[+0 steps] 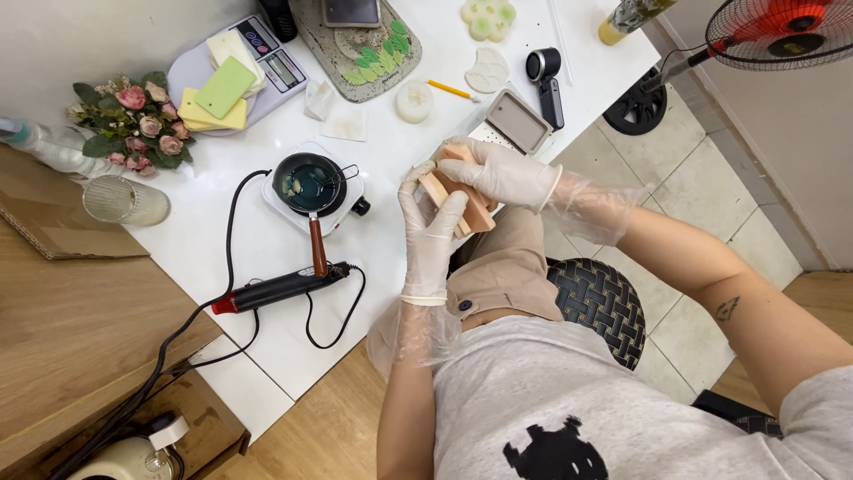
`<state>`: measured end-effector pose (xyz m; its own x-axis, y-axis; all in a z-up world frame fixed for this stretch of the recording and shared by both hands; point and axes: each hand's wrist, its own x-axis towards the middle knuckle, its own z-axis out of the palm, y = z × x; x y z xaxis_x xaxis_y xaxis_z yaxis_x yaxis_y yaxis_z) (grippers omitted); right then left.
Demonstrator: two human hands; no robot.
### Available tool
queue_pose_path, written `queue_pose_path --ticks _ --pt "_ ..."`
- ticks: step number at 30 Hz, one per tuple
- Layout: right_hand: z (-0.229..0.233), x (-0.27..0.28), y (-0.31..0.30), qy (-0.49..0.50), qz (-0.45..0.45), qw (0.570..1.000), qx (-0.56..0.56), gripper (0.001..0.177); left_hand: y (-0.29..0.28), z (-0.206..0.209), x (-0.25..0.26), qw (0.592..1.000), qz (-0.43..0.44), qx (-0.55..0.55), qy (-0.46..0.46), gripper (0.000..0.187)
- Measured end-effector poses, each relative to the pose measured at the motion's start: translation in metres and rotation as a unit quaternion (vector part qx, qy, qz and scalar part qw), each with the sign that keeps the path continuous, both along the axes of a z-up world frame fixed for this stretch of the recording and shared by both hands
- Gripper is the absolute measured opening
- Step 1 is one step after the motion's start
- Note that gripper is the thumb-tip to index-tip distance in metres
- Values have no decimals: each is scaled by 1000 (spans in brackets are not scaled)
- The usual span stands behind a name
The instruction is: The person, wearing gloves, melts wax in a small pot on a hot plate, stirring it with a pencil-like stick. They pick up a stack of tan bars, dip them into the melted wax, and use a heat gun to keep the wax melted, repeatedly dipping and repositioning the bars in the pot.
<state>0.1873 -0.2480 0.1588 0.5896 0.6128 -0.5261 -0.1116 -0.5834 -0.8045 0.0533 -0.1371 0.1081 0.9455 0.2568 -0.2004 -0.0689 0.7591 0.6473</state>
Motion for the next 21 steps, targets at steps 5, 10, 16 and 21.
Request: queue_pose_path --ticks 5,10,16,21 --pt "29 5 2 75 -77 994 -9 45 22 10 -10 990 -66 -122 -8 68" --pt "35 13 -4 179 -146 971 64 51 28 16 -11 939 -97 -319 -86 73" --pt "22 17 -22 279 -196 928 149 67 29 5 -12 884 -95 -446 -97 70" --pt "6 17 -32 299 -278 884 227 61 28 -1 -11 886 -95 -444 -93 66"
